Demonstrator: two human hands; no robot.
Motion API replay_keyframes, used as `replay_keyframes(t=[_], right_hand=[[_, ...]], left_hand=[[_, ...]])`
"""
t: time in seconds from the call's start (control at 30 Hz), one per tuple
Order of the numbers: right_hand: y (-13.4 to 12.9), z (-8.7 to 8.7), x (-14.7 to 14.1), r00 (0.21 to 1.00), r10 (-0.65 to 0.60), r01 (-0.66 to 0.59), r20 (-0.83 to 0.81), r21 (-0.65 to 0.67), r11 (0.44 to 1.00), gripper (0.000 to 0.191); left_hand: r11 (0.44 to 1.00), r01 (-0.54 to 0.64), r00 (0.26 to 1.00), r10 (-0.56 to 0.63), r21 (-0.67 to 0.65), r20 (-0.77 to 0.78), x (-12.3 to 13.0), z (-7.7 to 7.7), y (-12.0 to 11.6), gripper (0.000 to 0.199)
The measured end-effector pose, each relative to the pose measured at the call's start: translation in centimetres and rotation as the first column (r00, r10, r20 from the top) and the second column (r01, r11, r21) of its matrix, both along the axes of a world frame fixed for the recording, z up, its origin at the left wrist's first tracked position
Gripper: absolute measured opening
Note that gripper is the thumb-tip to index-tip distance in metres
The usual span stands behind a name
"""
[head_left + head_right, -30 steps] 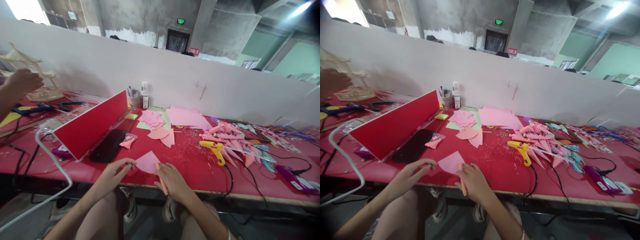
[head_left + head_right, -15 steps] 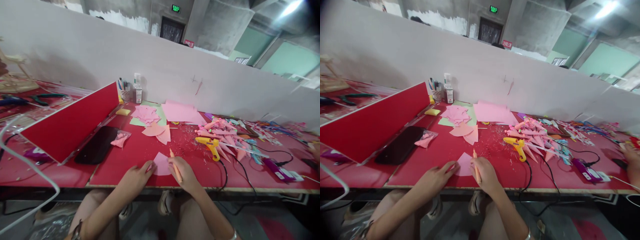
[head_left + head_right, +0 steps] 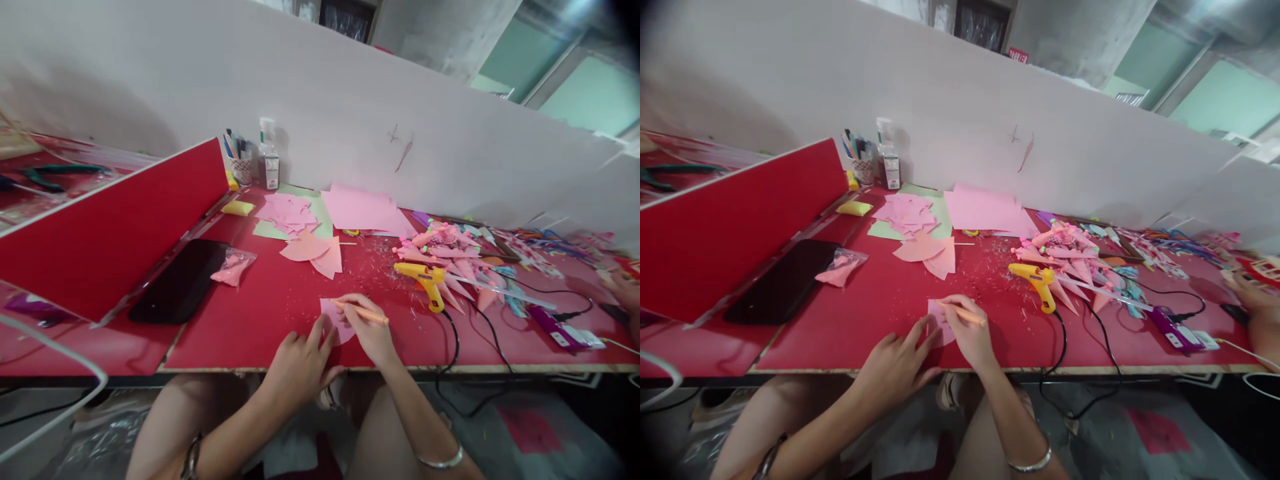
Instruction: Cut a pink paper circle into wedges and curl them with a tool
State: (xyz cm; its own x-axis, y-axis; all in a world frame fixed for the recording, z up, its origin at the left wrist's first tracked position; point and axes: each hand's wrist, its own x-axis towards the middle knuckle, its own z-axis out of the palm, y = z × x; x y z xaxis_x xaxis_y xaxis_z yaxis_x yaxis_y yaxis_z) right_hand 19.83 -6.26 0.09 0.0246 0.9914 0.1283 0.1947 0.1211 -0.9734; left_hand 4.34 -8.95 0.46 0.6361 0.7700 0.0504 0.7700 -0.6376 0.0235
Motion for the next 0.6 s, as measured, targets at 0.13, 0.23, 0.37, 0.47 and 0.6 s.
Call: replay_keyframes(t=[0.13,0.23,0.37,0.47,0.6], right_hand=[[0.62,-0.67,0.09,1.0,0.027,-0.027,0.005,0.015,1.0,0.013],[0.76,-0.81,0.17,0.999,0.039,-0.039,-0.008,-0.003,0.999,0.012],[1.01,-0.65,0.12,0.995,0.019,-0.023,0.097,0.034,0.999,0.009],[1.12,-0.65,0.08,0.985,0.003,-0.017,0.172,0.08,0.997,0.01],[1.03,-0.71,0.06,0.978,0.034,-0.049,0.207,0.065,0.997,0.013]], left_hand=[[1.0,0.002,1.0,-0.002,-0.007,0.026,-0.38,-0.22,0.53,0.05],[1.0,0.007,0.997,-0.007,0.009,0.077,-0.65,-0.49,0.84,0.047],[0.999,0.002,0.994,-0.006,0.033,0.111,-0.61,-0.78,0.94,0.046],[0.999,0.003,0.997,-0.007,0.05,0.077,-0.51,-0.73,0.87,0.047],[0.998,0.002,0.998,-0.006,0.062,0.059,-0.46,-0.6,0.82,0.047]])
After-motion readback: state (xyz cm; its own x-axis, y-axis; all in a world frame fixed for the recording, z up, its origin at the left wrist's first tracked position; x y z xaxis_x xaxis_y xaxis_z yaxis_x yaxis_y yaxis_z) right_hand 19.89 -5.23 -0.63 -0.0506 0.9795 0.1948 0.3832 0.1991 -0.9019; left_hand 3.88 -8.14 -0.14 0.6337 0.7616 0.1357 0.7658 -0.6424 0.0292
